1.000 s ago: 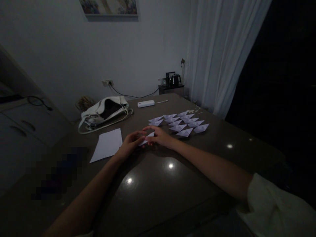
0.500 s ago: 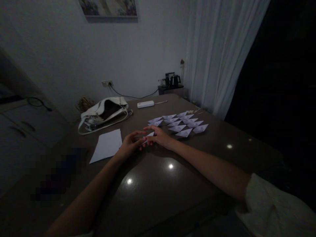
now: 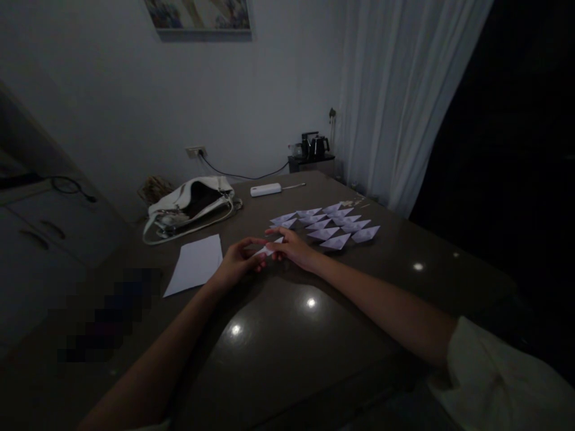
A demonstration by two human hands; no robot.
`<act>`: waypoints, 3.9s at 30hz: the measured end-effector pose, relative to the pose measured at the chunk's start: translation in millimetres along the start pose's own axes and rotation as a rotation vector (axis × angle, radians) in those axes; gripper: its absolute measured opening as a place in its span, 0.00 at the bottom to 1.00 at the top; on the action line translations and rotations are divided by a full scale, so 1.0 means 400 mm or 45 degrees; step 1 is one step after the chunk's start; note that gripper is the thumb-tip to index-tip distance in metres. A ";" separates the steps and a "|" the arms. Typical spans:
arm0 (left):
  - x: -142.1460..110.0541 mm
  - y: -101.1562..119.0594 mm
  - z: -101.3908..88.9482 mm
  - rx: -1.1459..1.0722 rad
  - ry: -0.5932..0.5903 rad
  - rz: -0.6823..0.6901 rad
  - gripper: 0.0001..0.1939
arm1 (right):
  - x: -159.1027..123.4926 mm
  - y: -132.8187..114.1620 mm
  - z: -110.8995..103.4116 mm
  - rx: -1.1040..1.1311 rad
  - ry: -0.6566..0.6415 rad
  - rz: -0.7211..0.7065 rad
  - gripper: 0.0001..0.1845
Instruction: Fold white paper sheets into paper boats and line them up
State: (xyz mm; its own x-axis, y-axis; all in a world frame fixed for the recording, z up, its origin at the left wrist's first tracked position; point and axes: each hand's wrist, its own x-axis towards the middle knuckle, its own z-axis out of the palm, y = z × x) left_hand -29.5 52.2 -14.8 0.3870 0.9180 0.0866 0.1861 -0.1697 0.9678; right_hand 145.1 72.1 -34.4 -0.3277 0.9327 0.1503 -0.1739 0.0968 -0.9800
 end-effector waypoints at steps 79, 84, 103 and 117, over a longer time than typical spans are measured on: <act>-0.014 0.007 0.018 0.617 0.350 0.293 0.19 | 0.005 0.026 0.000 -0.123 -0.033 -0.173 0.23; -0.010 0.006 0.016 0.327 0.309 0.221 0.22 | 0.013 0.025 -0.005 0.011 0.064 -0.078 0.21; -0.009 -0.002 0.003 0.279 0.140 0.286 0.20 | 0.001 0.004 -0.017 0.092 -0.195 -0.007 0.23; -0.010 0.011 -0.016 0.502 -0.064 0.438 0.11 | 0.014 0.016 -0.028 -0.032 -0.348 -0.067 0.21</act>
State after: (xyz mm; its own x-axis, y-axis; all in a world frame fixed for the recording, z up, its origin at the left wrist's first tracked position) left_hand -36.2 50.3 -9.3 0.5269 0.7686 0.3628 0.3628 -0.5894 0.7218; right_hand 152.4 81.6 -41.2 -0.5577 0.7984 0.2271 -0.1752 0.1542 -0.9724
